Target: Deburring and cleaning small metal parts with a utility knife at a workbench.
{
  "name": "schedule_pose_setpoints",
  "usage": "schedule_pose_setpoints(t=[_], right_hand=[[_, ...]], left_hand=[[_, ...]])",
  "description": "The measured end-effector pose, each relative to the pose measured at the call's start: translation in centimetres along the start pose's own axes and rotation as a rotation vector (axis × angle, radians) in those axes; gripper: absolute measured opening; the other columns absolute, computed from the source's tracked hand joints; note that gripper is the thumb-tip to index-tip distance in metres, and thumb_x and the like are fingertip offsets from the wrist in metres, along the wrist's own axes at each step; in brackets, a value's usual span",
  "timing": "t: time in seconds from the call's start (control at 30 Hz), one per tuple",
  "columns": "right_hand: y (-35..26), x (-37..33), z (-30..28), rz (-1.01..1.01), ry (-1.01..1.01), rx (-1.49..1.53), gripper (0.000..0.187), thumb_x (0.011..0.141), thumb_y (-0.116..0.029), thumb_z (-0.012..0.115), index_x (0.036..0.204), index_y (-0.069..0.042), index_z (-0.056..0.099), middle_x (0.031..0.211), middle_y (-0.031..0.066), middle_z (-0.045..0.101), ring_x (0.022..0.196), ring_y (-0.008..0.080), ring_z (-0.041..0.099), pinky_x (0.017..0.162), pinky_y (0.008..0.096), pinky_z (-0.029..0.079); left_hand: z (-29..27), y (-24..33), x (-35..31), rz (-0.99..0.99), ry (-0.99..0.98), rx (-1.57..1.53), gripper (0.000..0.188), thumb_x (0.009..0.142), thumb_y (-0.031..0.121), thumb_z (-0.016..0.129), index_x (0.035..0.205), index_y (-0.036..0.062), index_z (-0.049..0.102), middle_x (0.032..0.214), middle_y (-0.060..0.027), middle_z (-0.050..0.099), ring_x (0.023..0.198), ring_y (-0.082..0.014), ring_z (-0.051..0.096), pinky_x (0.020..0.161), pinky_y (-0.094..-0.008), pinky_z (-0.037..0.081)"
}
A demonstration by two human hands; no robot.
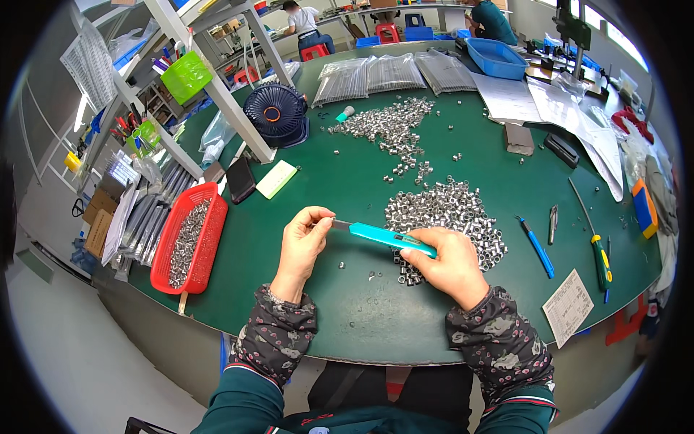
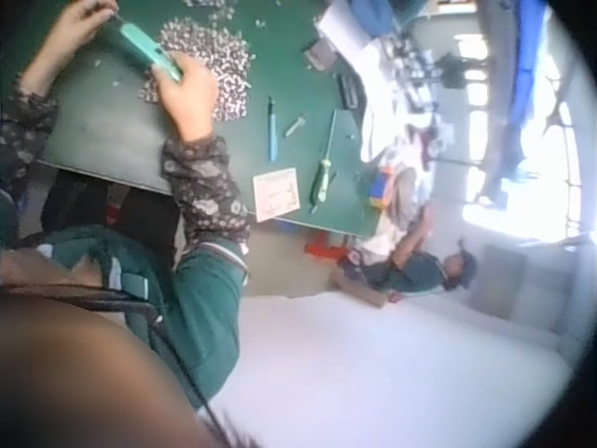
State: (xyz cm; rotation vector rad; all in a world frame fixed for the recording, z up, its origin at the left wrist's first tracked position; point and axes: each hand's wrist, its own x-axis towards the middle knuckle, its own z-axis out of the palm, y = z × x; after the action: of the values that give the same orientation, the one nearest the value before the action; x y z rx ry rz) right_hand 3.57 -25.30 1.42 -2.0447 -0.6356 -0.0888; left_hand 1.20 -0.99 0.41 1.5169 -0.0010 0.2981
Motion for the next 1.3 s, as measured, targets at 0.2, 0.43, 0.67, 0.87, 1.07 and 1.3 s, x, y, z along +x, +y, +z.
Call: schedule_pose_setpoints(t=[0.2,0.43,0.67,0.87,1.07,1.3], right_hand=[[-1.9,-0.1,0.0,-0.297,0.268,-0.396,0.028,0.068,-0.02,0.068,0.093,-0.009,0.061,0.066,0.0082,0.048,0.056,0.0263,0.053,0.05,0.0368,0.041],[-0.4,0.0,0.0,-0.174,0.141,-0.231,0.029,0.072,-0.026,0.065,0.094,-0.008,0.064,0.067,0.009,0.054,0.061,0.0263,0.056,0.055,0.036,0.043],[-0.1,0.0,-0.1,-0.099,0.031,-0.075,0.029,0.071,-0.025,0.066,0.092,-0.006,0.064,0.07,0.0099,0.056,0.064,0.0267,0.057,0.058,0.0372,0.044],[-1.2,0.1,0.1,-0.216,0.194,-0.21,0.028,0.071,-0.021,0.066,0.094,-0.005,0.062,0.07,0.0102,0.055,0.06,0.0264,0.056,0.054,0.0355,0.043],[-0.6,0.3,-0.1,-0.249,0.338,-0.178,0.025,0.072,-0.018,0.066,0.094,-0.007,0.061,0.067,0.0089,0.052,0.057,0.025,0.053,0.051,0.0336,0.041],[-0.7,0.2,0.1,-0.218,0.311,-0.144,0.024,0.073,-0.019,0.066,0.093,-0.007,0.062,0.067,0.0091,0.052,0.058,0.0253,0.054,0.052,0.0345,0.042]], left_hand=[[-0.6,0.1,0.3,-0.137,-0.016,-0.164,0.008,0.086,0.008,0.055,0.092,0.0021,0.056,0.076,-0.0027,0.054,0.051,-0.0013,0.038,0.04,-0.0139,0.03],[-0.5,0.1,0.3,-0.124,-0.001,-0.227,0.011,0.086,0.009,0.055,0.095,0.0018,0.055,0.079,-0.0041,0.056,0.054,-0.0016,0.04,0.042,-0.0141,0.032],[-0.2,0.1,0.2,-0.116,-0.029,-0.17,0.01,0.086,0.008,0.054,0.094,0.0018,0.055,0.078,-0.003,0.055,0.055,-0.0026,0.041,0.042,-0.0145,0.032],[-0.5,0.3,0.2,-0.149,-0.035,-0.193,0.009,0.086,0.008,0.054,0.093,0.0017,0.055,0.077,-0.0027,0.054,0.055,-0.0029,0.041,0.042,-0.0151,0.032],[-0.5,0.3,0.6,-0.128,0.082,-0.348,0.013,0.087,0.008,0.053,0.098,0.0009,0.054,0.08,-0.0037,0.053,0.056,-0.0027,0.04,0.042,-0.0145,0.033],[-0.4,0.3,0.2,-0.17,0.081,-0.264,0.013,0.088,0.011,0.053,0.097,0.0022,0.055,0.082,-0.0059,0.058,0.052,-0.0022,0.043,0.038,-0.0138,0.032]])
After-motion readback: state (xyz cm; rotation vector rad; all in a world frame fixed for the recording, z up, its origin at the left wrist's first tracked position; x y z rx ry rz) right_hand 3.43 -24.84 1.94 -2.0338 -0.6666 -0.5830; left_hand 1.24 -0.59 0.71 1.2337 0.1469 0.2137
